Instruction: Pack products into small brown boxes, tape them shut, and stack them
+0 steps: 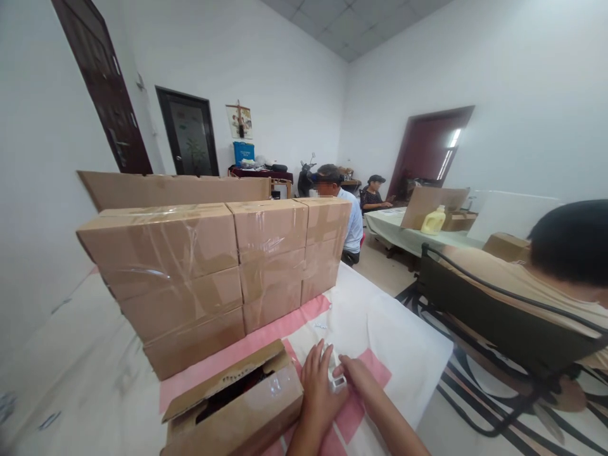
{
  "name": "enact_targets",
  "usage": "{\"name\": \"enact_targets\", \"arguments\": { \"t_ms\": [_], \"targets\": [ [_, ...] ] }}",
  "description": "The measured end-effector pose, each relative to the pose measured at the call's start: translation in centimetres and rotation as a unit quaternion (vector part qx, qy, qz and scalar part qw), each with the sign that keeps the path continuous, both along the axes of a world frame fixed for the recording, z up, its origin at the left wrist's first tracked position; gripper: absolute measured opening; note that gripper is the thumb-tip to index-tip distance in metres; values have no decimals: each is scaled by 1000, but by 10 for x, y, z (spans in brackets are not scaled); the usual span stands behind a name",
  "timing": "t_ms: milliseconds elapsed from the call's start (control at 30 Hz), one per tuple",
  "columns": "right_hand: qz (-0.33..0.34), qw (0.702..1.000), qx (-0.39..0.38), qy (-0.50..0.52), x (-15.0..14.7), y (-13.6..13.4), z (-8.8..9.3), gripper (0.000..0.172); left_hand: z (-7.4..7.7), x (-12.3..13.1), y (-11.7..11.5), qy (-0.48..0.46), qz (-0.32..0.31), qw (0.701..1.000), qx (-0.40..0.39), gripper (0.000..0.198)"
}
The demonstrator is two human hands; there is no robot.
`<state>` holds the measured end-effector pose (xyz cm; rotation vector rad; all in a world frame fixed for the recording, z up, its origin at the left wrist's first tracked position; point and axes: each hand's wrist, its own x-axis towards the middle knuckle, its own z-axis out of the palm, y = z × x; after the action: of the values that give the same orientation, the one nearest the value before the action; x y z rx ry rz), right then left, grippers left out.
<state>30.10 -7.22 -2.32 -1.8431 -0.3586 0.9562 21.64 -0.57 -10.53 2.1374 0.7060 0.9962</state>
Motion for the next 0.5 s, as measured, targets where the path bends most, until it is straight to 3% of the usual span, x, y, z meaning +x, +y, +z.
{"name": "enact_targets", "arguments": {
  "t_ms": [133,267,500],
  "targets": [
    [14,1000,16,-14,2,-3,-1,26,-2,1,0,43,-1,999,10,93],
    [11,998,42,-41,0,-7,0,9,-1,-2,-3,80,10,996,46,90],
    [0,996,21,-84,-6,-13,1,7,4,-9,-3,63,4,996,65,83]
  ]
}}
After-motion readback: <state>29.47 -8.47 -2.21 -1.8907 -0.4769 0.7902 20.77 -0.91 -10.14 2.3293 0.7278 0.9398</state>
